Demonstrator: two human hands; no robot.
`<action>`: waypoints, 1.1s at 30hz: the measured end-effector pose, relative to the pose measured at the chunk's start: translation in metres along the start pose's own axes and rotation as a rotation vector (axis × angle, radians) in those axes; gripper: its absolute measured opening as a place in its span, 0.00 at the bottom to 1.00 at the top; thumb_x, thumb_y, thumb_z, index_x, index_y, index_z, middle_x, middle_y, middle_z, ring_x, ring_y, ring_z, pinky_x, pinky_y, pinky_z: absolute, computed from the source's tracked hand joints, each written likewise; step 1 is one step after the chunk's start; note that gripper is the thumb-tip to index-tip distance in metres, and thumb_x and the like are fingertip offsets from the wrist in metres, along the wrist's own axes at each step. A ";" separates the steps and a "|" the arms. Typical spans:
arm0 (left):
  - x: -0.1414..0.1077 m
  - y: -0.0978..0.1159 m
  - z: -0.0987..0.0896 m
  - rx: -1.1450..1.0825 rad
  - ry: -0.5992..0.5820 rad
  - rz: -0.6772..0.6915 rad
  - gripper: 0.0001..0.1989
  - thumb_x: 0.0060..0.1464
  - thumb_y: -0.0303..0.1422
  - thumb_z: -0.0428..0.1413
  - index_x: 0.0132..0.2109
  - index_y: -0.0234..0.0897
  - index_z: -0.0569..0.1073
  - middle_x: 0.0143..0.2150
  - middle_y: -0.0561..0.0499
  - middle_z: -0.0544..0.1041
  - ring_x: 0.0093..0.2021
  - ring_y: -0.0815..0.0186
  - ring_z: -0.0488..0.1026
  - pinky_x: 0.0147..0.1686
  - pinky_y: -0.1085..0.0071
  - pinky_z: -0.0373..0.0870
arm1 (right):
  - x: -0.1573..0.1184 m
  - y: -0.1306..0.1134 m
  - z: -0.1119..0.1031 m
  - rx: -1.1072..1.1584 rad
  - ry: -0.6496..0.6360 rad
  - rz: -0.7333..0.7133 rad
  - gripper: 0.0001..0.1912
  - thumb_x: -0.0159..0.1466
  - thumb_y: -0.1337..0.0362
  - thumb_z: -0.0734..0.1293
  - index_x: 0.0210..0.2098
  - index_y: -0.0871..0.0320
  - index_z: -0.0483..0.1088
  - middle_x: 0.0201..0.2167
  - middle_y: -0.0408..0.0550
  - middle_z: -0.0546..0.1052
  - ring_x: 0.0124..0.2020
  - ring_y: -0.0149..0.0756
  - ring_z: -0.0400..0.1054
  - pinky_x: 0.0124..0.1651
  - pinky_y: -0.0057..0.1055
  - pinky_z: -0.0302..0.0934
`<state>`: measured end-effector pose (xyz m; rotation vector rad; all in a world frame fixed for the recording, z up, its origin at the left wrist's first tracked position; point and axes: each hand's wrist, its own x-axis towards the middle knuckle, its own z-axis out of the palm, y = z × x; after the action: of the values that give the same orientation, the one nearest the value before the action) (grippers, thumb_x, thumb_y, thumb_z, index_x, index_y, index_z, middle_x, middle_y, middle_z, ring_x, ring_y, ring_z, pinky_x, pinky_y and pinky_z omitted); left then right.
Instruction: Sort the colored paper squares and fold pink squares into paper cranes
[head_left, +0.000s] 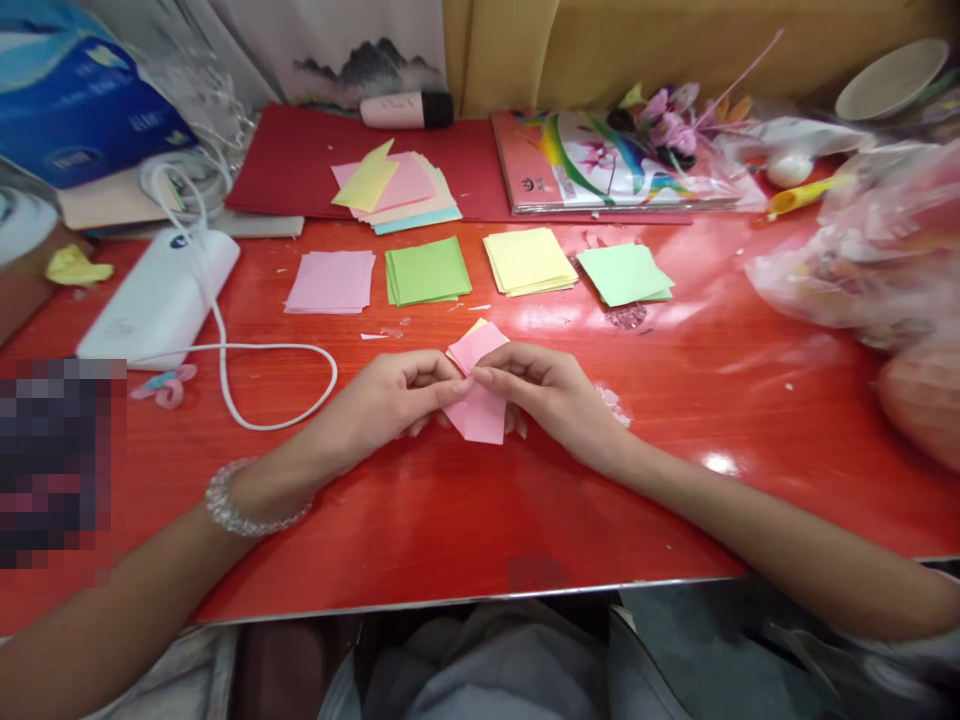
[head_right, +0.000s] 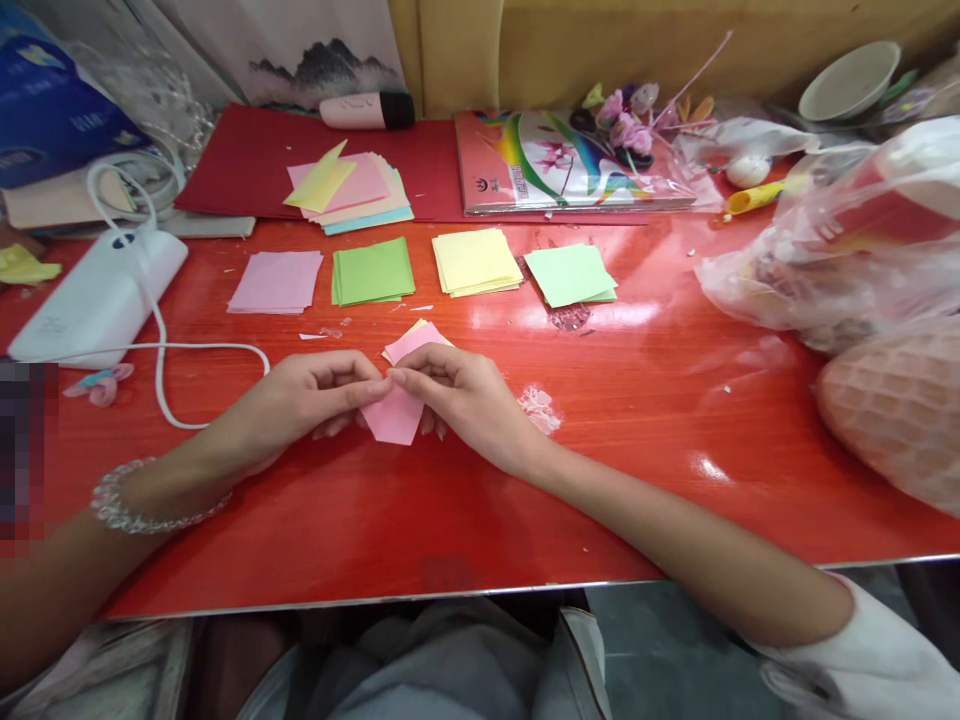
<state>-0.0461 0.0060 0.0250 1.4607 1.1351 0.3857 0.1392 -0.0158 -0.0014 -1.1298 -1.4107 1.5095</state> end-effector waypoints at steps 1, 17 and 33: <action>0.000 0.000 0.001 -0.013 0.020 -0.004 0.12 0.53 0.39 0.56 0.29 0.35 0.69 0.17 0.59 0.62 0.18 0.77 0.57 0.18 0.79 0.51 | 0.000 0.000 0.000 0.001 0.019 -0.002 0.11 0.61 0.57 0.66 0.36 0.59 0.70 0.25 0.40 0.71 0.20 0.23 0.64 0.20 0.20 0.59; 0.002 -0.009 0.003 -0.032 0.124 0.046 0.15 0.56 0.43 0.52 0.31 0.36 0.70 0.18 0.57 0.66 0.20 0.74 0.62 0.23 0.76 0.57 | -0.002 0.000 0.004 -0.028 0.077 -0.017 0.09 0.60 0.59 0.66 0.31 0.59 0.69 0.24 0.40 0.69 0.25 0.26 0.63 0.26 0.24 0.61; -0.004 -0.007 0.010 0.008 0.166 0.116 0.13 0.57 0.42 0.51 0.34 0.37 0.64 0.26 0.56 0.73 0.20 0.74 0.64 0.23 0.77 0.62 | 0.000 0.000 0.003 0.073 0.042 0.011 0.13 0.60 0.56 0.67 0.29 0.60 0.65 0.21 0.41 0.72 0.21 0.27 0.69 0.26 0.25 0.66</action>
<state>-0.0431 -0.0038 0.0176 1.5282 1.1866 0.5927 0.1359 -0.0169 -0.0009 -1.1194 -1.3127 1.5243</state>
